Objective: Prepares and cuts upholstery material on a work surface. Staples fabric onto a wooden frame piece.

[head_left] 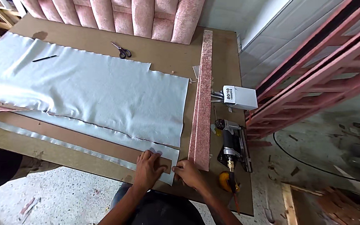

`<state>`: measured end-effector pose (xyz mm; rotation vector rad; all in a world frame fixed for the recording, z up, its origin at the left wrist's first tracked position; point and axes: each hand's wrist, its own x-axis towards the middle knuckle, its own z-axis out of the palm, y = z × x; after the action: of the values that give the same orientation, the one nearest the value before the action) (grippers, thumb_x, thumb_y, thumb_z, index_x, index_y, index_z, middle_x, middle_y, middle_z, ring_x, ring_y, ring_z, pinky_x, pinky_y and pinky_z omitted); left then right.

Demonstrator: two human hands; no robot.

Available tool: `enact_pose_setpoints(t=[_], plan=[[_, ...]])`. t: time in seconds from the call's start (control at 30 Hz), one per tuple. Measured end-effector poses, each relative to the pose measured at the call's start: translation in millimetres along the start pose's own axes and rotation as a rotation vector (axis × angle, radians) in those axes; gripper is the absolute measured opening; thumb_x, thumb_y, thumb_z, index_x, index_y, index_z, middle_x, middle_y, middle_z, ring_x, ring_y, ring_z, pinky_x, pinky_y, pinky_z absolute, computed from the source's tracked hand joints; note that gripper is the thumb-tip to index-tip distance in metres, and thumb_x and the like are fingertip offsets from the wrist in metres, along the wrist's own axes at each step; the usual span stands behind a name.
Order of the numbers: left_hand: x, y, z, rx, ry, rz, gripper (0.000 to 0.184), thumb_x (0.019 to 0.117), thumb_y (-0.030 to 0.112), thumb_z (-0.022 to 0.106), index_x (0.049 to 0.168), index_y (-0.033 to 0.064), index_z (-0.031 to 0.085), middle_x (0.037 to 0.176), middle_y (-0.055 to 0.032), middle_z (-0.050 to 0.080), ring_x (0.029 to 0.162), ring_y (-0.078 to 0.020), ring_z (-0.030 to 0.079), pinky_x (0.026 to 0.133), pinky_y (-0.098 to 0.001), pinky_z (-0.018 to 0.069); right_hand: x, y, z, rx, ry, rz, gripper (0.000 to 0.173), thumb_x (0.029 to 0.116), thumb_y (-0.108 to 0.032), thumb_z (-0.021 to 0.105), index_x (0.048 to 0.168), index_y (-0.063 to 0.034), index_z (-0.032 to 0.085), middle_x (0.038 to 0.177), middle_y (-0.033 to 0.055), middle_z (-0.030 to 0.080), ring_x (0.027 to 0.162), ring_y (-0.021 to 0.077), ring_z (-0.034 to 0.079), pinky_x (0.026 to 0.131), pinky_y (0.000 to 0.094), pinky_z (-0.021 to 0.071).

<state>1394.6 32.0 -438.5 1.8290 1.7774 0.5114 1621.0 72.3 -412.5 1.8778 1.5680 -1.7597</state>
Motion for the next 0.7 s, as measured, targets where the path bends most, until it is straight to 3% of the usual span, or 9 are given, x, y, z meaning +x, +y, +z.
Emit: enact_pose_setpoints(t=[0.1,0.17,0.27,0.37,0.47,0.5,0.57,0.63,0.7], plan=[[5,-2,10,0.000,0.033,-0.023,0.044,0.0807,0.057,0.078,0.116,0.0305,0.075,0.109,-0.0008,0.069,0.105,-0.0212,0.064,0.094,-0.0461,0.0512,4,10,4,-0.070,0.060,-0.067,0.035,0.0985,-0.039,0.059,0.088,-0.0080,0.069,0.071,0.0060,0.061,0.065,0.0212,0.059,0.066,0.0459,0.0508],[6,-1,9,0.000,0.024,-0.041,0.043,0.0803,0.056,0.079,0.115,0.0304,0.075,0.108,-0.0007,0.068,0.105,-0.0212,0.064,0.093,-0.0458,0.0512,5,8,8,-0.060,0.088,-0.129,0.032,0.0964,-0.037,0.059,0.081,-0.0097,0.067,0.069,0.0044,0.057,0.064,0.0199,0.056,0.064,0.0448,0.0474],[11,2,5,0.007,-0.027,-0.073,0.045,0.0797,0.053,0.079,0.117,0.0275,0.073,0.110,-0.0025,0.068,0.107,-0.0228,0.063,0.095,-0.0474,0.0500,9,-17,6,-0.115,0.022,-0.132,0.029,0.0963,-0.033,0.058,0.089,-0.0090,0.073,0.077,0.0064,0.065,0.073,0.0211,0.063,0.071,0.0473,0.0515],[7,-5,-7,-0.009,-0.059,-0.036,0.059,0.0769,0.063,0.076,0.123,0.0274,0.071,0.114,-0.0039,0.067,0.111,-0.0241,0.062,0.096,-0.0512,0.0495,14,-44,6,-0.194,-0.086,-0.101,0.032,0.1006,-0.035,0.057,0.096,-0.0060,0.071,0.076,0.0093,0.068,0.066,0.0225,0.066,0.065,0.0452,0.0569],[5,2,-2,0.062,-0.041,-0.005,0.083,0.0594,0.080,0.076,0.124,0.0288,0.070,0.117,-0.0049,0.066,0.113,-0.0266,0.061,0.096,-0.0548,0.0498,19,-56,3,-0.385,-0.114,-0.139,0.029,0.0953,-0.029,0.063,0.095,-0.0011,0.071,0.097,0.0185,0.071,0.093,0.0341,0.070,0.085,0.0592,0.0549],[5,4,3,0.098,0.002,-0.007,0.083,0.0564,0.080,0.078,0.121,0.0279,0.071,0.116,-0.0059,0.067,0.112,-0.0285,0.062,0.095,-0.0558,0.0501,23,-58,2,-0.434,-0.119,-0.151,0.029,0.0932,-0.030,0.066,0.093,-0.0010,0.071,0.098,0.0197,0.070,0.095,0.0363,0.069,0.085,0.0618,0.0536],[5,5,16,0.136,0.094,-0.014,0.074,0.0581,0.073,0.079,0.114,0.0242,0.073,0.111,-0.0084,0.068,0.106,-0.0321,0.064,0.090,-0.0576,0.0505,23,-59,-1,-0.401,-0.094,-0.162,0.028,0.0937,-0.031,0.066,0.093,-0.0030,0.069,0.090,0.0172,0.070,0.084,0.0335,0.069,0.077,0.0583,0.0551],[6,5,20,0.134,0.109,-0.020,0.067,0.0685,0.076,0.074,0.110,0.0233,0.074,0.109,-0.0086,0.067,0.104,-0.0323,0.064,0.088,-0.0567,0.0507,11,-54,-21,-0.197,0.101,-0.209,0.029,0.0985,-0.034,0.063,0.103,-0.0067,0.073,0.085,0.0104,0.072,0.074,0.0232,0.071,0.072,0.0471,0.0601],[8,5,20,0.125,0.109,-0.032,0.065,0.0719,0.077,0.071,0.110,0.0236,0.074,0.108,-0.0082,0.067,0.103,-0.0320,0.063,0.087,-0.0556,0.0500,-6,-42,-72,-0.103,0.495,-0.198,0.028,0.1011,-0.037,0.062,0.110,-0.0147,0.076,0.100,0.0028,0.075,0.090,0.0163,0.072,0.086,0.0430,0.0607]])
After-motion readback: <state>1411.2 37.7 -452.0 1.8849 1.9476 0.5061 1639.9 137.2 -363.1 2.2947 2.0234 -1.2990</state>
